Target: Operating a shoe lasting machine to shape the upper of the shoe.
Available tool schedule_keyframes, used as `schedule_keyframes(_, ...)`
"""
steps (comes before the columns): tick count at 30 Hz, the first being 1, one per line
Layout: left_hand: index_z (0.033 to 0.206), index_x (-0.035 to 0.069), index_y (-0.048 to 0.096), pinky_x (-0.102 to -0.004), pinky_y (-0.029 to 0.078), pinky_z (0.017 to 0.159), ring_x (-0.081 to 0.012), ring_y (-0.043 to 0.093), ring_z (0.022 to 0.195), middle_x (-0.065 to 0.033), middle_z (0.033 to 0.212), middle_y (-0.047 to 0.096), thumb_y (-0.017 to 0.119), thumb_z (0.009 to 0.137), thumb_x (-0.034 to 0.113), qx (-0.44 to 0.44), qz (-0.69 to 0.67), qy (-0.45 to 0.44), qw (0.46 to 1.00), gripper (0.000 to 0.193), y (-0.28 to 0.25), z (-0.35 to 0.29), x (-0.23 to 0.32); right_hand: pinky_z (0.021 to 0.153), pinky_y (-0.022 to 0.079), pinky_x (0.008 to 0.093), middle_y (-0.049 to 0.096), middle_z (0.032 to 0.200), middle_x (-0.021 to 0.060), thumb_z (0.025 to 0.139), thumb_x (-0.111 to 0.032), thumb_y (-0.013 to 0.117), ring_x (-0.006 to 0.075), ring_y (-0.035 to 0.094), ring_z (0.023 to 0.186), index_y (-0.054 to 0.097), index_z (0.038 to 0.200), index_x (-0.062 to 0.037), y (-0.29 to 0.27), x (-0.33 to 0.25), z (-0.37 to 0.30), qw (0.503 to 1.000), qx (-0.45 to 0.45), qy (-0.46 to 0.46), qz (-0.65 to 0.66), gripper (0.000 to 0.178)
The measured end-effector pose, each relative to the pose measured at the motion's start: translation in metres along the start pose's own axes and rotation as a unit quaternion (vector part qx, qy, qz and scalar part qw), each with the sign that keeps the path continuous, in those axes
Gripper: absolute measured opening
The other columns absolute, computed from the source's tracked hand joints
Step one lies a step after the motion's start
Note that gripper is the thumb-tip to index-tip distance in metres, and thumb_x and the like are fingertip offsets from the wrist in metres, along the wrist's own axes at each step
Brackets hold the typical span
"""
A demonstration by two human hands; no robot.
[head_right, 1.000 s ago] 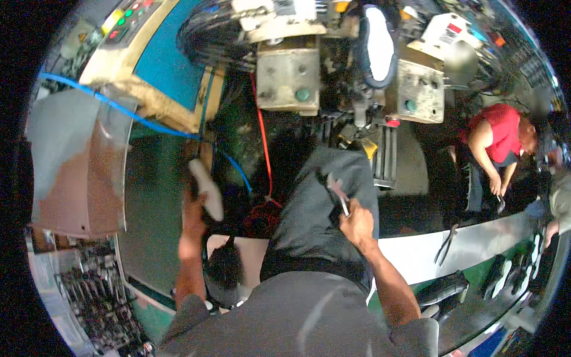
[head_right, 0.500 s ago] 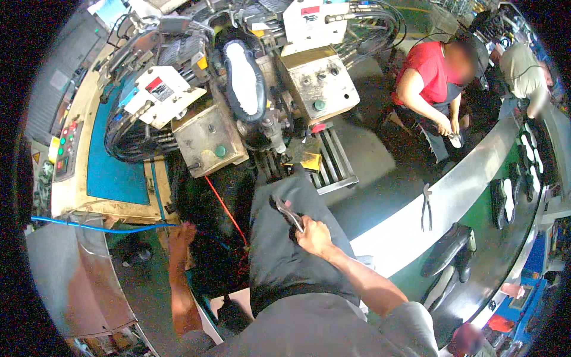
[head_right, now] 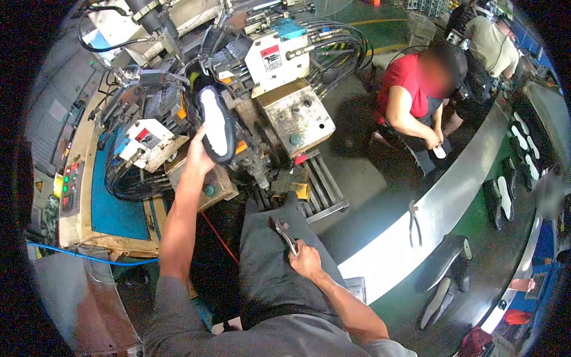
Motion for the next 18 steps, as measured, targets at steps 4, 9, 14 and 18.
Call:
schedule_keyframes(4, 0.169, 0.008, 0.041, -0.0486, 0.054, 0.117, -0.0314, 0.066, 0.136, -0.0155, 0.155, 0.063, 0.063, 0.112, 0.026, -0.085, 0.052, 0.128, 0.987, 0.064, 0.021, -0.078, 0.031, 0.086, 0.058, 0.0605, 0.075, 0.093, 0.0319, 0.094, -0.024, 0.07, 0.0538, 0.074, 0.093, 0.067, 0.109, -0.001, 0.0, 0.01, 0.001, 1.0, 0.003, -0.021, -0.009, 0.028)
schedule_keyframes(9, 0.177, 0.006, 0.022, -0.0465, 0.052, 0.118, -0.0332, 0.061, 0.142, -0.0189, 0.164, 0.054, 0.068, 0.102, 0.019, -0.008, 0.128, 0.156, 0.979, 0.09, -0.028, -0.242, -0.008, 0.08, 0.058, 0.0526, 0.075, 0.09, 0.032, 0.094, -0.016, 0.073, 0.0478, 0.076, 0.087, 0.072, 0.107, 0.0027, -0.011, -0.005, 0.006, 1.0, -0.017, -0.001, 0.004, 0.023)
schedule_keyframes(14, 0.178, 0.01, 0.026, -0.0456, 0.052, 0.112, -0.0324, 0.062, 0.136, -0.0171, 0.158, 0.057, 0.077, 0.098, 0.021, 0.285, 0.006, -0.01, 0.958, 0.095, -0.157, -0.432, -0.116, 0.08, 0.058, 0.0472, 0.078, 0.091, 0.0255, 0.096, -0.011, 0.074, 0.0404, 0.078, 0.085, 0.071, 0.107, 0.0018, -0.001, 0.001, 0.013, 0.999, -0.031, -0.029, -0.018, 0.017)
schedule_keyframes(18, 0.169, 0.007, 0.039, -0.0482, 0.055, 0.11, -0.0326, 0.066, 0.128, -0.0165, 0.144, 0.065, 0.079, 0.096, 0.022, 0.556, 0.016, -0.054, 0.829, 0.085, -0.281, -0.58, -0.121, 0.082, 0.058, 0.0493, 0.078, 0.092, 0.0257, 0.096, -0.014, 0.075, 0.0442, 0.077, 0.088, 0.072, 0.105, 0.0007, 0.002, -0.009, 0.01, 0.995, -0.04, -0.05, -0.078, 0.017)
Point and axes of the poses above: each hand's wrist, its own z-axis towards the middle knuckle, its own y-axis out of the palm, x = y × z, the point moved 10 cm from there along z, towards the middle knuckle
